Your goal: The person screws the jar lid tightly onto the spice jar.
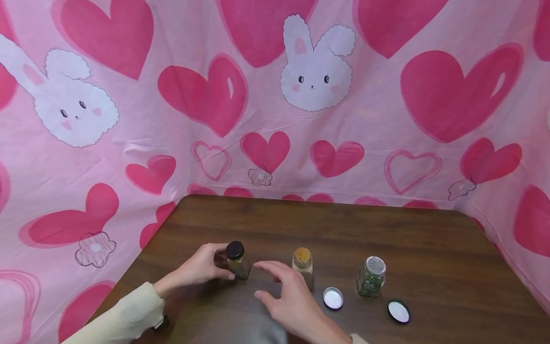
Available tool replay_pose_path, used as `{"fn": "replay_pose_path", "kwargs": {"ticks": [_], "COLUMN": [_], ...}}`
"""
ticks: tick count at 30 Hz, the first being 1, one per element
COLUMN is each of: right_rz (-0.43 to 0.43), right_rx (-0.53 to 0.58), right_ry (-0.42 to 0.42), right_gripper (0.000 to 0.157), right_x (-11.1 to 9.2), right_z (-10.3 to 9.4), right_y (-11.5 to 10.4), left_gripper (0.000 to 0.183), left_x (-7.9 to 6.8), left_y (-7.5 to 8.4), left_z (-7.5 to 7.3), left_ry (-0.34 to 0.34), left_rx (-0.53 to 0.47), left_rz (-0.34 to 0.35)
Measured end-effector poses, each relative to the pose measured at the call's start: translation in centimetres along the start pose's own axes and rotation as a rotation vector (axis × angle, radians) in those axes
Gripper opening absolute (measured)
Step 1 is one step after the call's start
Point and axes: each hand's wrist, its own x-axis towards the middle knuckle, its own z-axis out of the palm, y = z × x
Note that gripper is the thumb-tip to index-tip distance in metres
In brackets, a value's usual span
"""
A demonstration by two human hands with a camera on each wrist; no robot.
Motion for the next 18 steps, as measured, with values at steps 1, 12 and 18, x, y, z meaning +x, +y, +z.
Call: {"fn": "replay_pose_path", "kwargs": {"ticks": [1, 12, 18], "right_rz": [-0.002, 0.032, 0.061], "right_rx": [-0.002, 0.019, 0.059], "right_ry": [0.002, -0.023, -0.029], "right_gripper": [0.048, 0.045, 0.044], "right_x": [-0.1, -0.8, -1.2], "right_z": [-0.1, -0.8, -1.2], "right_y": [0.1, 0.5, 0.6], "left_gripper": [0.055, 0.070, 0.064], "left_x": [-0.1, -0.9, -1.6], "left_y": [0.0, 1.0, 1.9], "left_z": [0.0, -1.2, -2.2], "left_ry": [0.003, 0.111, 0.139], "left_rx": [-0.015, -0.051, -0.030], "left_rz": [-0.006, -0.020, -0.052]}}
